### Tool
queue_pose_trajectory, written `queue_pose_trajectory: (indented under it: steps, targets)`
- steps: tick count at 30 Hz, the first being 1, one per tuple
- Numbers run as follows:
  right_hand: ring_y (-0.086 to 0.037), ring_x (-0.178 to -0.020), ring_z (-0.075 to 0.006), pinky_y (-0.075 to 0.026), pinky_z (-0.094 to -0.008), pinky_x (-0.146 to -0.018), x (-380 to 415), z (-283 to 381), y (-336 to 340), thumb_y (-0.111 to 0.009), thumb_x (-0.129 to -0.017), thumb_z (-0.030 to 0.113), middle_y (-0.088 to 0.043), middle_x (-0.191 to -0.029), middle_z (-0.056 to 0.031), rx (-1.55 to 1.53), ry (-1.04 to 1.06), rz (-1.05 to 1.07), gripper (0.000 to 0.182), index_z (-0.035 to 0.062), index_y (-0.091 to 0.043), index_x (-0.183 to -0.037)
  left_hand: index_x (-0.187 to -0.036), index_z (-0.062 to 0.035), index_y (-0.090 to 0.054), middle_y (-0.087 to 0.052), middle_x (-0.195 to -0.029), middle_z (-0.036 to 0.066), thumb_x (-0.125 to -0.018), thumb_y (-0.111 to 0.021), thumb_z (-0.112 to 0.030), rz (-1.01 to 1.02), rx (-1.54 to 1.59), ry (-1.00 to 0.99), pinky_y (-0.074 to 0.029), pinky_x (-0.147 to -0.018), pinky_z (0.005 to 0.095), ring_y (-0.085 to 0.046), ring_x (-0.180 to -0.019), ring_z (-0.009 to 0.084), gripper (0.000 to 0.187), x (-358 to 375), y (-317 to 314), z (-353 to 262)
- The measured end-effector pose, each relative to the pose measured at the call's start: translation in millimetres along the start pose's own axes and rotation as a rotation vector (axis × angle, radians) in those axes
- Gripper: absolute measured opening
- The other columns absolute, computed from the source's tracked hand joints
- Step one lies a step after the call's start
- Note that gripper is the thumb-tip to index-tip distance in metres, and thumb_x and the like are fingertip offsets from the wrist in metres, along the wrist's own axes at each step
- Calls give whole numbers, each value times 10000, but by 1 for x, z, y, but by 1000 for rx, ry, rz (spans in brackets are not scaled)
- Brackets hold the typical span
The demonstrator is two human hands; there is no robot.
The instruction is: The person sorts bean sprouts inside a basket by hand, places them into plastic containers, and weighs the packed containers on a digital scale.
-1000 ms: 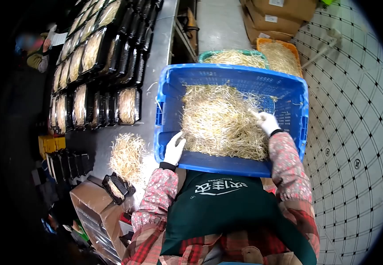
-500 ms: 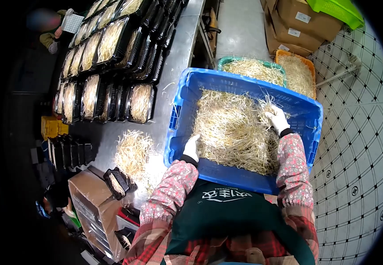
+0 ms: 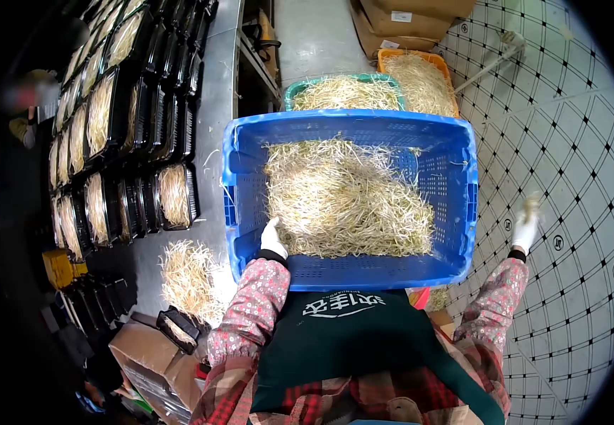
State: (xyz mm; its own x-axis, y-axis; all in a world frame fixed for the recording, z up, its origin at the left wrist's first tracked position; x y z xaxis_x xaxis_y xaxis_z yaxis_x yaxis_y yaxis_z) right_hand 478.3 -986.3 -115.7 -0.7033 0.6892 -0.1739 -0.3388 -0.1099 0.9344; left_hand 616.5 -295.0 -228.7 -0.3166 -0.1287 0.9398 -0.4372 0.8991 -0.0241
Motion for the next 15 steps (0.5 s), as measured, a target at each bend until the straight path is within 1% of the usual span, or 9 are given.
queue_pose_trajectory:
  steps: [1,2,3,6,7,8,10,12,15]
  targets:
    - [-582,-1243,-261,-425,-339,-1052,23,3,-15,-662,-912,175,-611,-1334,-161,11,-88,380,464,79,-563,-1356,-1551,-117,-240,-15,-1647,201,-830,-663,-460,-34,17,14,-37,-1187,542,-64,-1513,350,903,2,-4,0]
    - [-571,-1259,-301,-439,-353,-1044,38,-10,-10,-679,-886,202,-624,-1308,-173,478,-371,767,442,74,-612,-1305,-1525,-103,-297,-103,-1631,225,-846,-650,-450,-27,13,-6,-101,-1180,539,-184,-1483,362,841,6,-7,1]
    - [-589,-1226,-324,-454,-358,-1031,45,-28,-23,-681,-886,216,-642,-1278,-167,254,-321,644,401,60,-650,-1254,-1446,-91,-429,-341,-1541,222,-863,-645,-400,-55,62,1,-274,-1129,534,-394,-1366,366,695,-11,-1,6]
    - [-648,-1132,-254,-483,-326,-982,44,74,-11,-671,-914,166,-678,-1233,-135,-280,-84,260,339,42,-667,-1230,-1303,-56,-566,-581,-1295,174,-871,-647,-322,-110,26,-106,-466,-975,502,-565,-1150,342,514,-88,37,29]
    - [-661,-1097,-225,-491,-317,-965,38,127,-11,-666,-921,143,-693,-1207,-124,-519,22,219,323,38,-669,-1226,-1318,-51,-558,-569,-1327,168,-878,-644,-322,-100,35,-126,-440,-1014,482,-550,-1177,331,524,-82,32,27]
    - [-655,-1057,-179,-500,-300,-937,42,190,-13,-659,-929,119,-703,-1165,-106,-706,-21,318,289,41,-683,-1206,-1326,-50,-557,-569,-1336,155,-887,-637,-324,-119,52,-135,-427,-1030,466,-543,-1192,316,523,-60,17,22]
    - [-660,-1039,-186,-508,-312,-927,58,281,-54,-669,-925,146,-708,-1142,-97,-838,190,557,273,62,-697,-1183,-1358,-47,-541,-563,-1369,117,-933,-592,-337,-112,42,-137,-391,-1070,414,-522,-1237,268,517,-58,9,19]
    - [-661,-1073,-287,-504,-362,-960,88,350,-113,-682,-904,192,-692,-1158,-156,-779,439,779,308,91,-692,-1196,-1372,-34,-527,-565,-1370,105,-972,-546,-368,-112,91,-116,-419,-1045,400,-540,-1219,255,521,-63,-3,18]
    - [-558,-1220,-350,-466,-426,-1012,131,403,-233,-665,-857,520,-565,-1356,-196,-254,643,641,790,57,-436,-1454,-1330,-24,-558,-603,-1304,106,-964,-585,-424,-67,130,-177,-476,-977,402,-590,-1125,254,543,-130,4,33]
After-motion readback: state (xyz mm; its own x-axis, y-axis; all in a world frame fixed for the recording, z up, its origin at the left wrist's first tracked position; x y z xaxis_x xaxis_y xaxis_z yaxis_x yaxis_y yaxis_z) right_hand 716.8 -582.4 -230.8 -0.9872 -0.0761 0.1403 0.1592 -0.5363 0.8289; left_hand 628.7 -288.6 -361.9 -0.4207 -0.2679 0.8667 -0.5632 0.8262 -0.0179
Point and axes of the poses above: each hand's wrist, its own x-axis away from the middle knuckle, its own y-axis out of the back of the hand, z = x × y, the point moved 4 cm from there along -x, towards the middle knuckle
